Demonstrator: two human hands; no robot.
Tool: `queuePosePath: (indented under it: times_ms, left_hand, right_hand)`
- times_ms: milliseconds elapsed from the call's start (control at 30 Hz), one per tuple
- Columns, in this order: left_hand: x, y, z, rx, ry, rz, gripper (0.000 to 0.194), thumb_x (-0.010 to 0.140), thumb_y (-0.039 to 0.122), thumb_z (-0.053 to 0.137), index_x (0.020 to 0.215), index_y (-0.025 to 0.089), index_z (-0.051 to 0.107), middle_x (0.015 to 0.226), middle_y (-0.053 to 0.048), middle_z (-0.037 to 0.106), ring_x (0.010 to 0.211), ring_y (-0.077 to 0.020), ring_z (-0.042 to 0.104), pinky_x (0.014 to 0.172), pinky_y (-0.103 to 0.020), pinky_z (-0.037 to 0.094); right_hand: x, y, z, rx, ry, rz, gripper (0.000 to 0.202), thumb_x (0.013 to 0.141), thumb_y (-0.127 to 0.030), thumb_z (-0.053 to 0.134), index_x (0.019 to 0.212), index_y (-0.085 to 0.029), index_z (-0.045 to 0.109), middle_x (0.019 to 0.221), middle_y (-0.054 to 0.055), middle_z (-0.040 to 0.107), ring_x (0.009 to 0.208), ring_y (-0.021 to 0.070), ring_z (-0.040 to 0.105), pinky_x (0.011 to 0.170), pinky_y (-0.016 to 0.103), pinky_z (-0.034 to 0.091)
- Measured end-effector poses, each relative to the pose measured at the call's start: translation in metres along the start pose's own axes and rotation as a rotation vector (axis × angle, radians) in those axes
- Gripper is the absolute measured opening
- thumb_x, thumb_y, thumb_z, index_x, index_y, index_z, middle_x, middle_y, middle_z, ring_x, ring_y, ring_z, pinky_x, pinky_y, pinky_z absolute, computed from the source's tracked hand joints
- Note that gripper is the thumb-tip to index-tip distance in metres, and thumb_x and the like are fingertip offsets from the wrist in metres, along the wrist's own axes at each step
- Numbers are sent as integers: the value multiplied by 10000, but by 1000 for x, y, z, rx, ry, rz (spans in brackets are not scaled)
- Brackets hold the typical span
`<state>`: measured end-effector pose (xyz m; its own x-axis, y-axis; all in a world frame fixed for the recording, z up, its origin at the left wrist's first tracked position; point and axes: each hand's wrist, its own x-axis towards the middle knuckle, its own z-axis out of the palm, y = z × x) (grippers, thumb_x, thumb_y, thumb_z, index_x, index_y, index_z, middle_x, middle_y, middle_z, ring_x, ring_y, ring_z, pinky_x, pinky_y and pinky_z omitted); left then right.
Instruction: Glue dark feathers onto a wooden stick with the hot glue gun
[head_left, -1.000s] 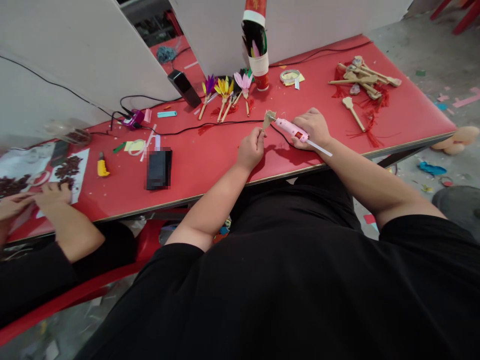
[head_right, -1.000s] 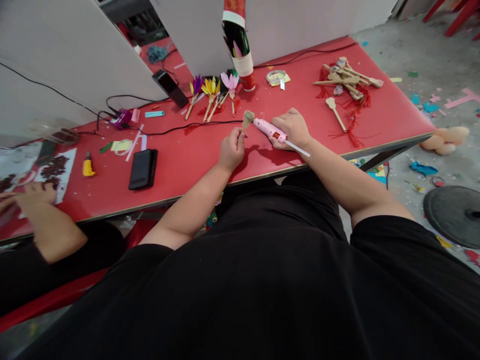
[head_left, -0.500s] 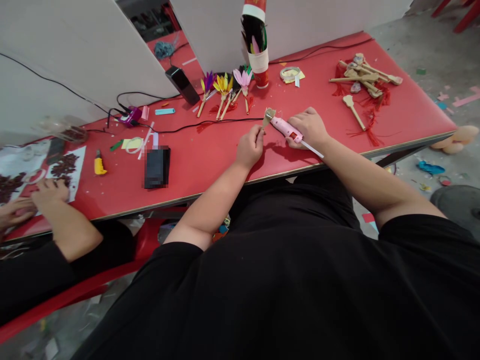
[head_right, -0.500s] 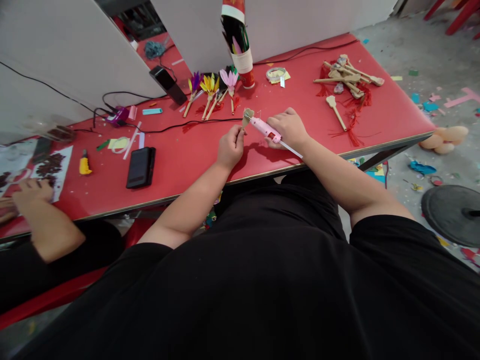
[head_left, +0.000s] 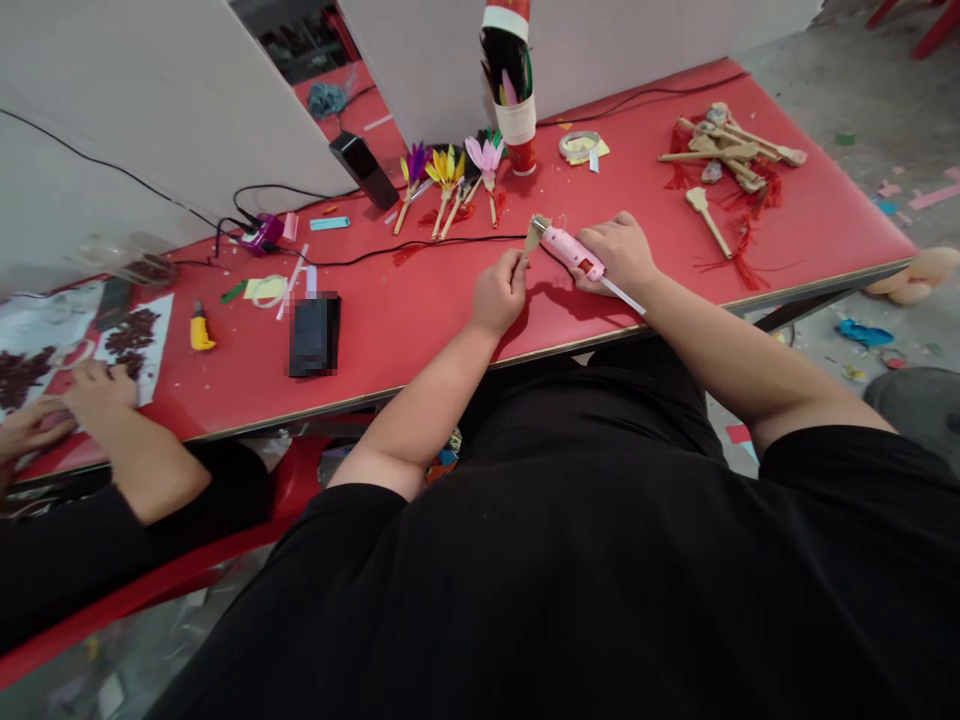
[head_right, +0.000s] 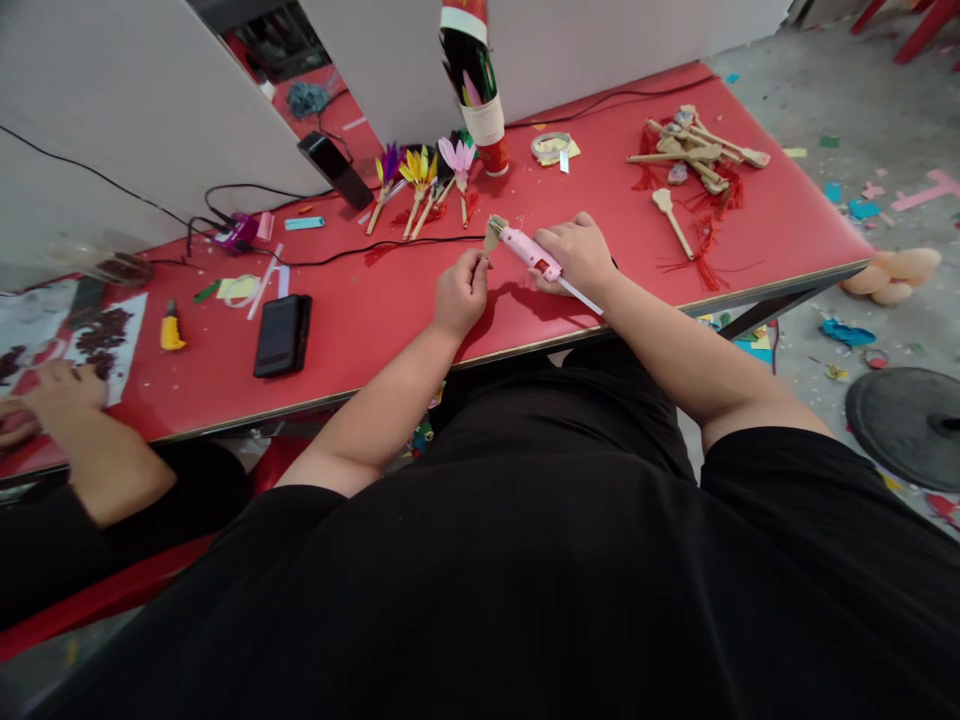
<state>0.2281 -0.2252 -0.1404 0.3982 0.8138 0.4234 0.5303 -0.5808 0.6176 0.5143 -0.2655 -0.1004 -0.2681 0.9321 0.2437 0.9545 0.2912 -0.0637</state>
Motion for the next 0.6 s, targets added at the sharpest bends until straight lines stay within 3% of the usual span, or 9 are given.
queuePosePath:
  times_ms: [133,267,600]
  left_hand:
    - [0,1,2,2,18,-40,669,1265,817,398,1231,276,790,1029,-133,819,1047,-336,859,1000,-465,642]
    - [0,4,-1,6,27,-38,620,1288,763,418,1251,280,805,1003,-113,821,1014,-320,858,988,-455,653]
    - [0,7,-4,-50,15,-92,521,1289,693,540,1363,258,817,972,-99,883,924,-287,869,933,-423,641]
  right_hand:
    - [-3,8,-1,91,10,-43,710,996,-878,512,1312,-307,790,1203,140,818,1196,421,764,1193,618,498]
    - [-2,9,2,113,10,-90,876,949,-991,434,1273,-275,820,1144,144,793,1151,401,762,1214,626,491]
    - [-1,5,3,7,-20,-85,731,965,-920,501,1256,-310,777,1149,123,834,1120,393,775,1189,589,492]
